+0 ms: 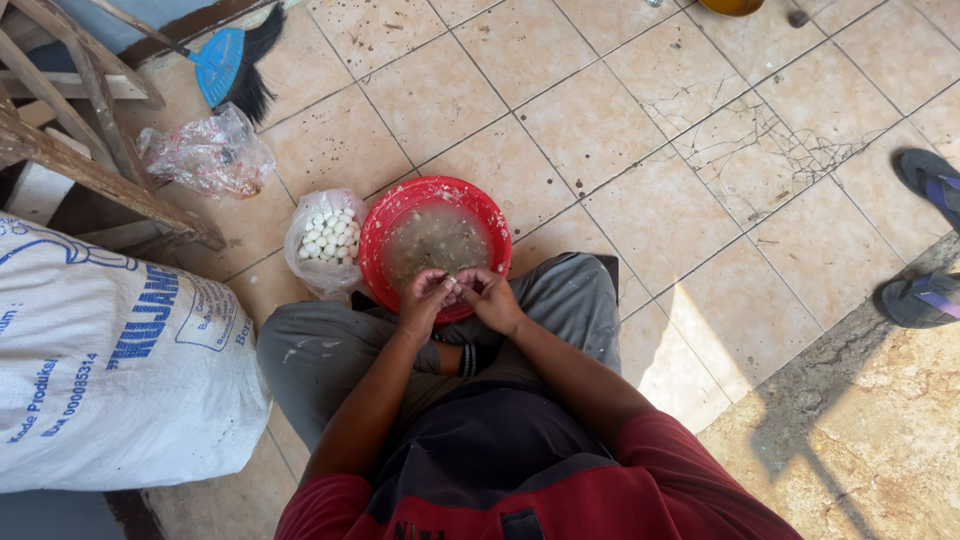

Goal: The person sits on the floor and peels small white eggs by hand. They repeatedly dip the eggs into a red basin of water, remove the shells, and place the peeled eggs into a plastic bag.

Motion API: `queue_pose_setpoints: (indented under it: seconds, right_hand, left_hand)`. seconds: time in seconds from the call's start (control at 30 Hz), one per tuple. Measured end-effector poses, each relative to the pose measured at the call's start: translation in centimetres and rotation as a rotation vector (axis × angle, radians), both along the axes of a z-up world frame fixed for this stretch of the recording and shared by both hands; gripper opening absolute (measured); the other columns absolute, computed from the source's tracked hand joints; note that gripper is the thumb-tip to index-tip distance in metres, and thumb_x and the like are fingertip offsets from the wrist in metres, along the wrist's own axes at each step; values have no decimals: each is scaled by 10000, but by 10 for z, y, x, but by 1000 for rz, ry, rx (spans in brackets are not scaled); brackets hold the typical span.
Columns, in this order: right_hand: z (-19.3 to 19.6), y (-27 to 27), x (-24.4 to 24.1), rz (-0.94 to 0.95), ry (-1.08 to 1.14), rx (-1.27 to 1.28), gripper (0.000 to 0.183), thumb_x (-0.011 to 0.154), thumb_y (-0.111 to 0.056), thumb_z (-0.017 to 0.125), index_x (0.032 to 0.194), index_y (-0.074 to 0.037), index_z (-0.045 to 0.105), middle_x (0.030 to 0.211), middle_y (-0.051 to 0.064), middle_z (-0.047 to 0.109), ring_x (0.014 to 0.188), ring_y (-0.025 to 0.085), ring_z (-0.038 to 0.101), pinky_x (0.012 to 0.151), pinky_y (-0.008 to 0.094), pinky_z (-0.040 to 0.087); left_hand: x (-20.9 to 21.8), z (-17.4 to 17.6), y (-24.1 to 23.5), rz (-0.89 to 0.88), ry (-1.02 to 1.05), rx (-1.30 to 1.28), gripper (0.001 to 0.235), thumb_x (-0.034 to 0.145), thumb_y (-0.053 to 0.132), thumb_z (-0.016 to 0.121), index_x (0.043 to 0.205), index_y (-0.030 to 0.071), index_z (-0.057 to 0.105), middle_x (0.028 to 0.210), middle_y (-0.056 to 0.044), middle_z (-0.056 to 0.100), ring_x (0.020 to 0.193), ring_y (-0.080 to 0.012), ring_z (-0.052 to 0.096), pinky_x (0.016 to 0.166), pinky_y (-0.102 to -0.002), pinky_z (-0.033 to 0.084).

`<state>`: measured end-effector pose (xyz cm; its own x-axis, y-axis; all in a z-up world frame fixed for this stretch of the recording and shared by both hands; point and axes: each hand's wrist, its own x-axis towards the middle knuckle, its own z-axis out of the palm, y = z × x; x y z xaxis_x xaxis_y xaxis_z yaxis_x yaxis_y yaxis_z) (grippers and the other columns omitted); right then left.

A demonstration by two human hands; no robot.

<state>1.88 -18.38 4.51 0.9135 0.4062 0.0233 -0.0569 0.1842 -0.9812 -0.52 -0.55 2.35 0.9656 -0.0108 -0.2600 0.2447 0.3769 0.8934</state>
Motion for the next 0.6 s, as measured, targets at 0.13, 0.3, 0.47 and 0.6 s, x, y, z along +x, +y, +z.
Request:
queue_pose_setpoints:
  seconds: [0.13,0.3,0.47,0.6]
  right_hand:
    - [42,-9,5,-26,-101,-67,135,1038,4,611,1148,29,687,1003,61,750,904,102,704,825,264,593]
    - [105,-15,9,-70,-326,-233,118,1018,23,654,1130,25,688,1024,63,724,894,88,678,780,245,567]
    - [159,-9,11,-110,-554,-382,100,999,21,706,1098,10,701,1007,114,739,881,164,722,780,270,575]
    - [176,2,17,-112,-816,-547,148,948,22,730,1083,-13,681,1017,156,743,901,277,752,792,335,590]
  left_hand:
    - [-1,32,-11,45,-81,-264,252,984,73,667,1224,28,609,1156,-81,699,1042,-185,693,890,-334,584]
    - [-2,75,-14,72,-94,-432,250,1010,49,674,1246,26,596,1157,-96,687,1050,-210,675,910,-385,578]
    - [-1,111,-8,51,-124,-534,303,993,44,671,1284,27,588,1163,-100,680,1060,-224,690,932,-419,596]
    - [-1,115,-3,95,-208,-289,302,989,-3,686,1280,6,608,1182,-97,687,1078,-182,683,940,-390,604]
